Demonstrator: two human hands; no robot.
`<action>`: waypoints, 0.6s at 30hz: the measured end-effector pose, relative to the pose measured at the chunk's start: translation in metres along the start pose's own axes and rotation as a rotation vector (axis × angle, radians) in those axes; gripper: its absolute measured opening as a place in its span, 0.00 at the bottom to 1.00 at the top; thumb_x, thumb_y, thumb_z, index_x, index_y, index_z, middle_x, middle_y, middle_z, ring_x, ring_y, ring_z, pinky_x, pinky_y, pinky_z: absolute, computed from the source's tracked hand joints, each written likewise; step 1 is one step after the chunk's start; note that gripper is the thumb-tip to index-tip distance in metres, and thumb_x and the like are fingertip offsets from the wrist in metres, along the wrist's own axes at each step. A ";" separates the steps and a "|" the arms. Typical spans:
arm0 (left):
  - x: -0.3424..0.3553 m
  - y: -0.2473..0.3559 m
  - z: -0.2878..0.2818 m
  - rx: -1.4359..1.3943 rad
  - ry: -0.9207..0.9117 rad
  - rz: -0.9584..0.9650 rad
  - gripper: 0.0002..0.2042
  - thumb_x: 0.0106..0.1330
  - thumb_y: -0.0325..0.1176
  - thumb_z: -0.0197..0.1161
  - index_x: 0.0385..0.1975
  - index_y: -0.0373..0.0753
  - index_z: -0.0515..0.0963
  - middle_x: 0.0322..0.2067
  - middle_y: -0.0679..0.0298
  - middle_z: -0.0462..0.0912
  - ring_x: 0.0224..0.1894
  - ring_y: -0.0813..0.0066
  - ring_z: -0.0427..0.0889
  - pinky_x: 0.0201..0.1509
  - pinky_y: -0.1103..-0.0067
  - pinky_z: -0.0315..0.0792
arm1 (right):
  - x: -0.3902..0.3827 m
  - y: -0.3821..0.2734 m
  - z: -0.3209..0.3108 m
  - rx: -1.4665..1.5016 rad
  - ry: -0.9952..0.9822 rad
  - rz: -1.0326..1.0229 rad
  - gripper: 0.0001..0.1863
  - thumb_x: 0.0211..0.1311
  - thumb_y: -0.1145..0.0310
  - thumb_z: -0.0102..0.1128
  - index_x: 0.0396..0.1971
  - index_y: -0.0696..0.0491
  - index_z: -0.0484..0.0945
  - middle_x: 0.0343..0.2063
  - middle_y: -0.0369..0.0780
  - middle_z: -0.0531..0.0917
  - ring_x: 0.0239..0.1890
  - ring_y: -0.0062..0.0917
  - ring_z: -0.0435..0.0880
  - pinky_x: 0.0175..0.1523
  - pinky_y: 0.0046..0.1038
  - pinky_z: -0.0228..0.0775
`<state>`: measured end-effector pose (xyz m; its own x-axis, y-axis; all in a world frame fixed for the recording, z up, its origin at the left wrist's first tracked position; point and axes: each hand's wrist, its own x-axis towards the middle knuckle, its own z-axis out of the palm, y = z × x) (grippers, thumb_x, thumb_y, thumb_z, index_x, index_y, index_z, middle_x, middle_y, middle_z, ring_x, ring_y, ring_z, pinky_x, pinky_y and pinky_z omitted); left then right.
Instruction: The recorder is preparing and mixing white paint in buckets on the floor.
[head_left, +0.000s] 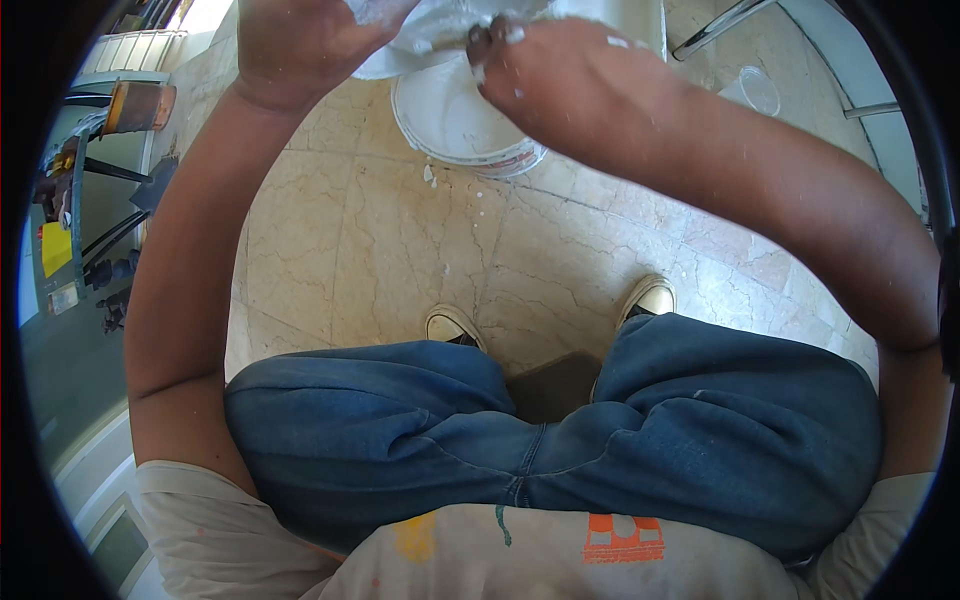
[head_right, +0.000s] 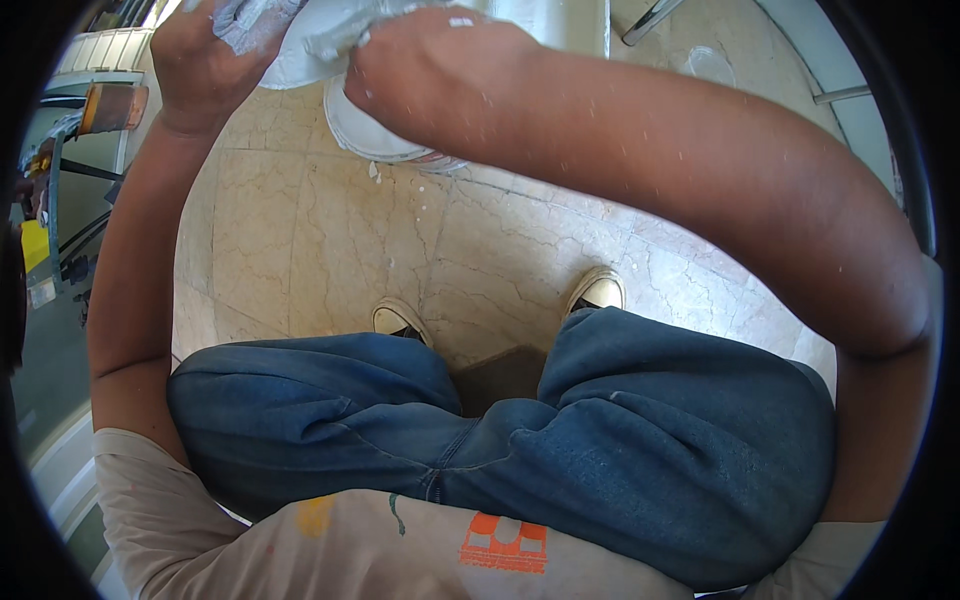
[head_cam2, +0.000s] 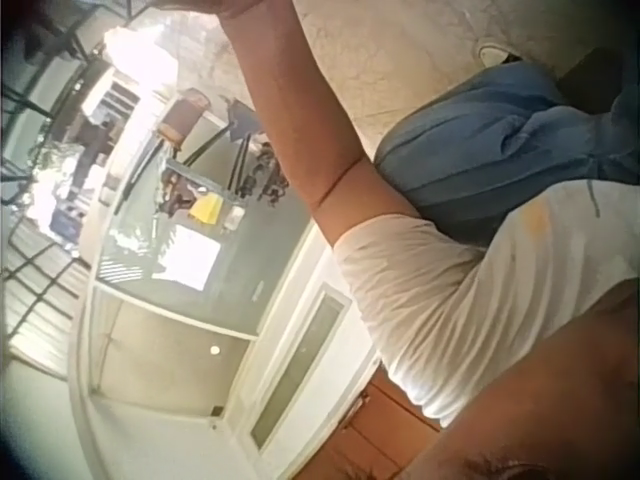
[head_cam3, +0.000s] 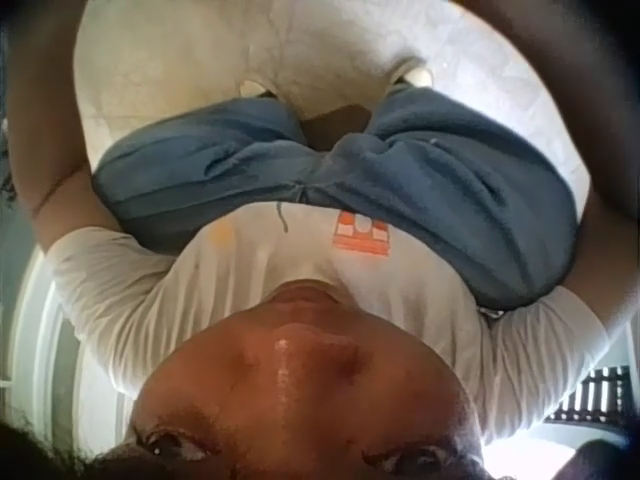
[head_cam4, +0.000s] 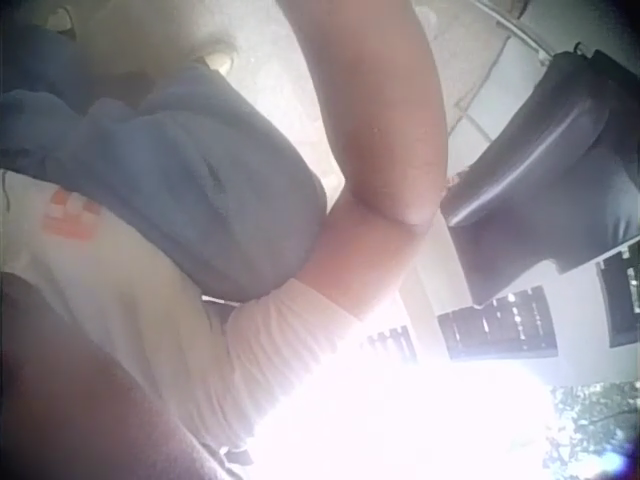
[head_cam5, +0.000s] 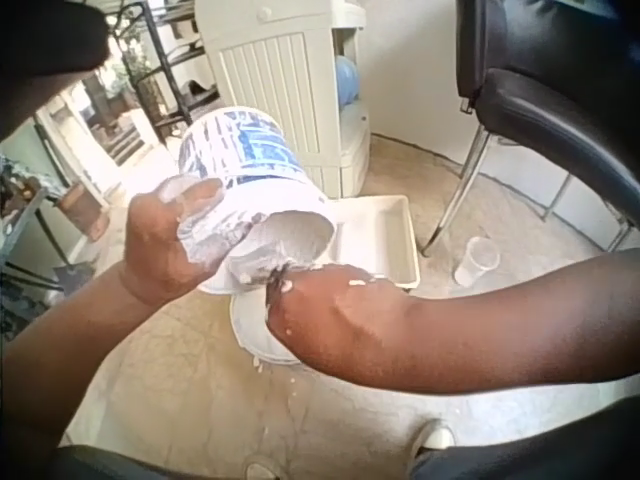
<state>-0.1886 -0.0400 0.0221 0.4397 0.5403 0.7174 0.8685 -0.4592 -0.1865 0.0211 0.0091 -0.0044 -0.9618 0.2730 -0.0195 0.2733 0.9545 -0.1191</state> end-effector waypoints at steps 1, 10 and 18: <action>-0.004 0.001 -0.001 0.034 -0.039 -0.011 0.14 0.51 0.31 0.74 0.33 0.32 0.80 0.29 0.50 0.84 0.31 0.52 0.85 0.35 0.68 0.78 | -0.010 -0.001 0.009 -0.036 0.057 -0.081 0.09 0.59 0.75 0.56 0.36 0.60 0.83 0.32 0.50 0.84 0.35 0.38 0.87 0.37 0.34 0.81; -0.025 0.003 0.025 -0.490 0.306 -0.055 0.17 0.51 0.34 0.75 0.36 0.34 0.79 0.27 0.51 0.83 0.30 0.51 0.85 0.33 0.67 0.77 | -0.020 0.013 0.021 -0.119 0.293 -0.089 0.18 0.67 0.76 0.52 0.56 0.62 0.71 0.37 0.50 0.81 0.30 0.34 0.86 0.29 0.29 0.78; -0.021 0.018 0.069 -1.073 0.798 -0.177 0.16 0.52 0.34 0.74 0.37 0.35 0.79 0.28 0.51 0.83 0.29 0.52 0.85 0.32 0.69 0.78 | -0.016 -0.005 0.035 0.059 0.093 0.023 0.10 0.60 0.74 0.56 0.39 0.61 0.80 0.34 0.49 0.83 0.33 0.37 0.87 0.37 0.32 0.81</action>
<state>-0.1662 -0.0112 -0.0421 -0.2293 0.2633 0.9371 0.1317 -0.9455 0.2979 0.0345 -0.0047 -0.0379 -0.9490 0.3077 0.0691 0.2917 0.9397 -0.1783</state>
